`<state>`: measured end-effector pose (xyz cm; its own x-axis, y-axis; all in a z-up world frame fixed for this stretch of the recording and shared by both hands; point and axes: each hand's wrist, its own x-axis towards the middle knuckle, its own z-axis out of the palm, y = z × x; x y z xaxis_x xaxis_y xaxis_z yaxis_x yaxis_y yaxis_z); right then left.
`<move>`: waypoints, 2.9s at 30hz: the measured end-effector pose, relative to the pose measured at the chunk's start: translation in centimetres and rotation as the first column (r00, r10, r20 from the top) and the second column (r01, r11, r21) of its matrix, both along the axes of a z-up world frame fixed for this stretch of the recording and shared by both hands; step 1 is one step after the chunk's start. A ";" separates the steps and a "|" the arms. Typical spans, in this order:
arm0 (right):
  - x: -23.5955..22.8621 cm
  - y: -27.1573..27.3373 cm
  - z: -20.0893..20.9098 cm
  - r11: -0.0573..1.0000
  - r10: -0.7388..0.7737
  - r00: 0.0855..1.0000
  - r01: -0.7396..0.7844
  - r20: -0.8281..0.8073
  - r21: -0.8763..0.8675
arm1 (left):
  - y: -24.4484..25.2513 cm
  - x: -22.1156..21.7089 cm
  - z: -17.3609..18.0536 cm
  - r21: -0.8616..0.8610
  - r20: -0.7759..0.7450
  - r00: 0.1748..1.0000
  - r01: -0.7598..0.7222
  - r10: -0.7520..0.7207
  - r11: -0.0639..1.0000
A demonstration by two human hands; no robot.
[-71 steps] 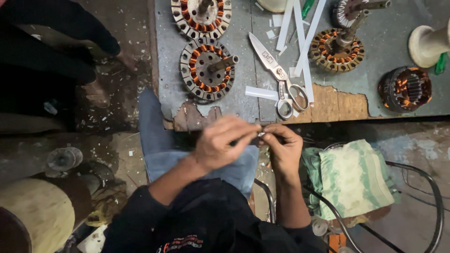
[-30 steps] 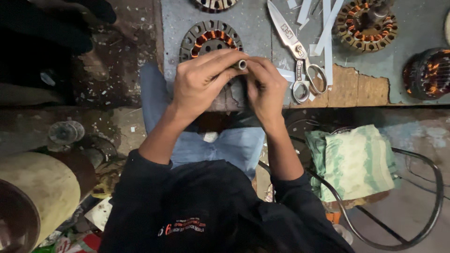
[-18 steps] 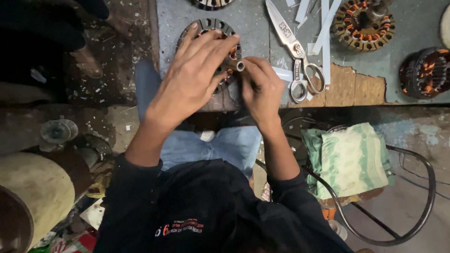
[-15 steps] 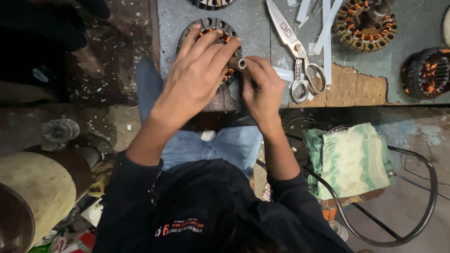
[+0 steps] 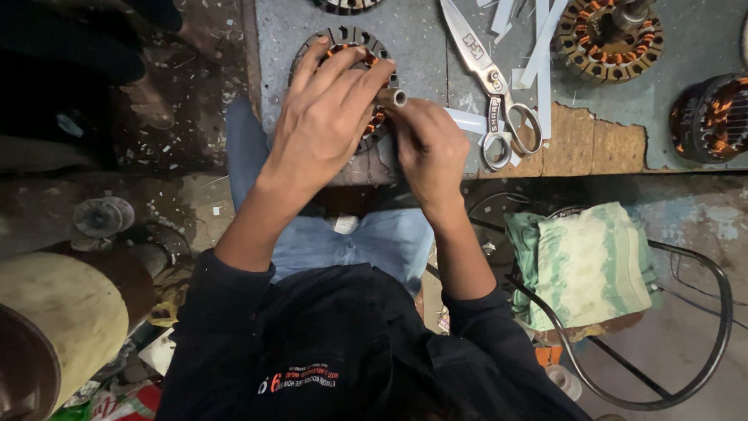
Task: The person cuts small strips of white insulating tape with scissors and places them into the slots of a motor stator. They repeat this process for multiple stators on the workbench.
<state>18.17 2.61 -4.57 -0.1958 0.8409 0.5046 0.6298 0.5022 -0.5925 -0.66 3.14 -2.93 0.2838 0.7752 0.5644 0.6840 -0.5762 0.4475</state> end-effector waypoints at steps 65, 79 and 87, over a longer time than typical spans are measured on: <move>8.3 -14.1 -9.0 0.640 -0.176 0.752 -0.403 -0.635 -0.655 | -5.5 9.4 -2.5 -0.502 0.864 0.191 0.400 0.466 0.766; 9.2 -14.9 -10.3 0.639 -0.182 0.857 -0.270 -0.483 -0.720 | -5.3 9.2 -3.5 -0.506 0.860 0.160 0.400 0.485 0.765; 11.0 -5.4 3.0 0.750 -0.136 0.917 0.343 0.375 -0.566 | -6.4 8.8 -3.7 -0.450 0.892 0.228 0.499 0.389 0.740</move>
